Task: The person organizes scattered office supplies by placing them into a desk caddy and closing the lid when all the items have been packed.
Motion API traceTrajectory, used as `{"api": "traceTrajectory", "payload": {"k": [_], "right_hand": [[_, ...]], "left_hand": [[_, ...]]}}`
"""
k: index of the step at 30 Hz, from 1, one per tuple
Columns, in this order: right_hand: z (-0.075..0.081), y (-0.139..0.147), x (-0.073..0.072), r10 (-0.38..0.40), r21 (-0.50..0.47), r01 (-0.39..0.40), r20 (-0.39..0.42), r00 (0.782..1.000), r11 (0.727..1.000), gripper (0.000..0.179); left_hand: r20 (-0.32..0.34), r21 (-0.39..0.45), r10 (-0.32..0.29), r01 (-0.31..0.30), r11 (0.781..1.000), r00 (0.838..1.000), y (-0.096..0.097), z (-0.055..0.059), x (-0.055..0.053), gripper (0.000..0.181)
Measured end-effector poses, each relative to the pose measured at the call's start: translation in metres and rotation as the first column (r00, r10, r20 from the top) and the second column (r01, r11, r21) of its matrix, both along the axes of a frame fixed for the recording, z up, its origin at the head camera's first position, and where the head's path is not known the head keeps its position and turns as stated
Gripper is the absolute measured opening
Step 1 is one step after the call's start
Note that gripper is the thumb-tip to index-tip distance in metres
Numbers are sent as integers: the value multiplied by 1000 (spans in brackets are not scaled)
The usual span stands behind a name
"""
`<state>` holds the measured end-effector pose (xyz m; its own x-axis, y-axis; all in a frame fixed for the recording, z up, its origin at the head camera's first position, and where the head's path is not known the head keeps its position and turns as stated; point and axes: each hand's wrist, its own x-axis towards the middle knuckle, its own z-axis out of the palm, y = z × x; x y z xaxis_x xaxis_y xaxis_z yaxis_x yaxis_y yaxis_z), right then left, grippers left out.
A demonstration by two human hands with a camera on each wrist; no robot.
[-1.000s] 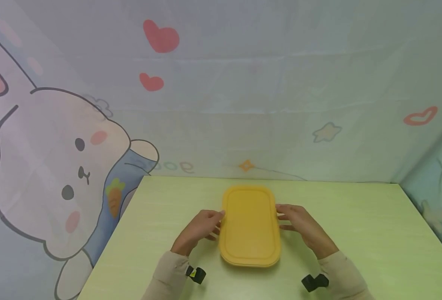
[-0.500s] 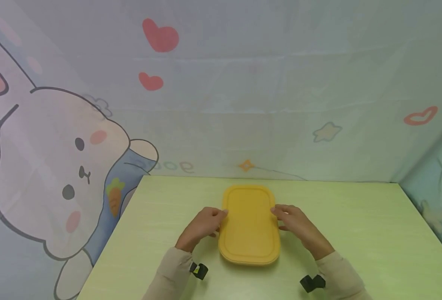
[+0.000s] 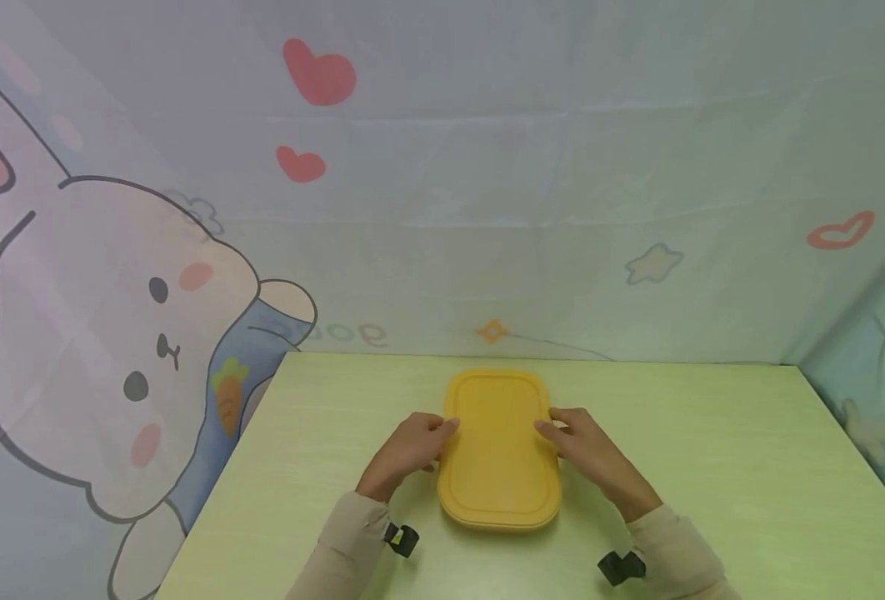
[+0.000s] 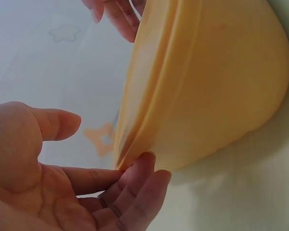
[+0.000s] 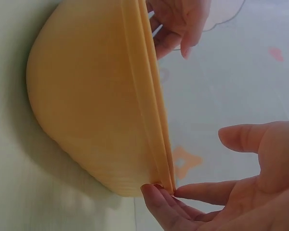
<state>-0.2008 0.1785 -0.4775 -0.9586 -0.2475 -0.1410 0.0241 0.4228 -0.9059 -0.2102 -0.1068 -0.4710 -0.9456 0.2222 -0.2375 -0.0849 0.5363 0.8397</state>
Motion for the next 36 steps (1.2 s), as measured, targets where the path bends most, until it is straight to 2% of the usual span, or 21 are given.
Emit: {"api": "traceTrajectory", "payload": {"k": [3, 5, 6, 8, 10, 12, 13, 14, 15, 16, 17, 18, 19, 21, 23, 26, 29, 33, 36], "right_hand": [[-2, -3, -1, 21, 57, -17, -79, 997, 998, 47], [-2, -5, 0, 29, 99, -16, -127, 992, 995, 42], [-3, -7, 1, 33, 132, -12, -154, 988, 991, 42], [-5, -11, 3, 30, 203, 13, -206, 978, 979, 49], [-7, -18, 7, 28, 277, 50, -271, 962, 959, 62], [-11, -28, 10, 41, 361, 92, -343, 938, 928, 67], [-13, -33, 11, 55, 394, 106, -378, 924, 913, 67], [-15, -38, 13, 73, 426, 118, -407, 910, 897, 66], [-16, -42, 14, 101, 460, 127, -439, 893, 879, 65], [-19, -47, 15, 127, 492, 138, -467, 875, 860, 64], [-21, -51, 15, 152, 523, 148, -487, 860, 839, 64], [-23, -54, 15, 173, 547, 157, -503, 847, 823, 63], [-26, -56, 15, 189, 562, 165, -518, 834, 810, 62], [-32, -60, 14, 215, 590, 175, -531, 820, 789, 60], [-39, -62, 13, 233, 607, 176, -533, 813, 775, 58], [-46, -63, 11, 258, 622, 177, -542, 800, 763, 55], [-48, -63, 8, 272, 639, 179, -541, 795, 748, 56], [-48, -62, 7, 284, 660, 167, -519, 807, 732, 58], [-47, -62, 8, 298, 670, 160, -513, 805, 725, 58]], "left_hand": [[-35, -48, 8, -9, 999, 999, 3, -1, -2, 43], [-109, -127, 12, -25, 992, 994, 7, -4, -2, 40], [-166, -179, 10, -40, 983, 986, 10, -6, -1, 41], [-291, -273, -8, -75, 959, 957, 17, -10, 0, 48], [-423, -354, -63, -100, 930, 904, 26, -14, 4, 58], [-531, -425, -159, -100, 900, 832, 35, -19, 7, 61], [-567, -474, -228, -86, 876, 791, 39, -22, 9, 61], [-593, -530, -303, -79, 844, 746, 42, -25, 10, 61], [-607, -595, -379, -83, 800, 698, 46, -28, 11, 60], [-606, -651, -443, -92, 754, 661, 49, -30, 12, 60], [-597, -696, -492, -105, 710, 633, 52, -33, 12, 59], [-579, -735, -530, -115, 668, 620, 54, -36, 13, 59], [-560, -761, -551, -120, 638, 618, 56, -38, 14, 60], [-524, -787, -554, -121, 604, 647, 58, -41, 15, 60], [-500, -788, -528, -108, 606, 686, 60, -43, 15, 61], [-473, -798, -511, -103, 594, 718, 60, -44, 15, 62], [-464, -801, -505, -101, 591, 727, 60, -45, 13, 62], [-470, -787, -505, -86, 611, 724, 60, -48, 11, 62], [-455, -789, -503, -71, 610, 735, 60, -49, 11, 63]]}}
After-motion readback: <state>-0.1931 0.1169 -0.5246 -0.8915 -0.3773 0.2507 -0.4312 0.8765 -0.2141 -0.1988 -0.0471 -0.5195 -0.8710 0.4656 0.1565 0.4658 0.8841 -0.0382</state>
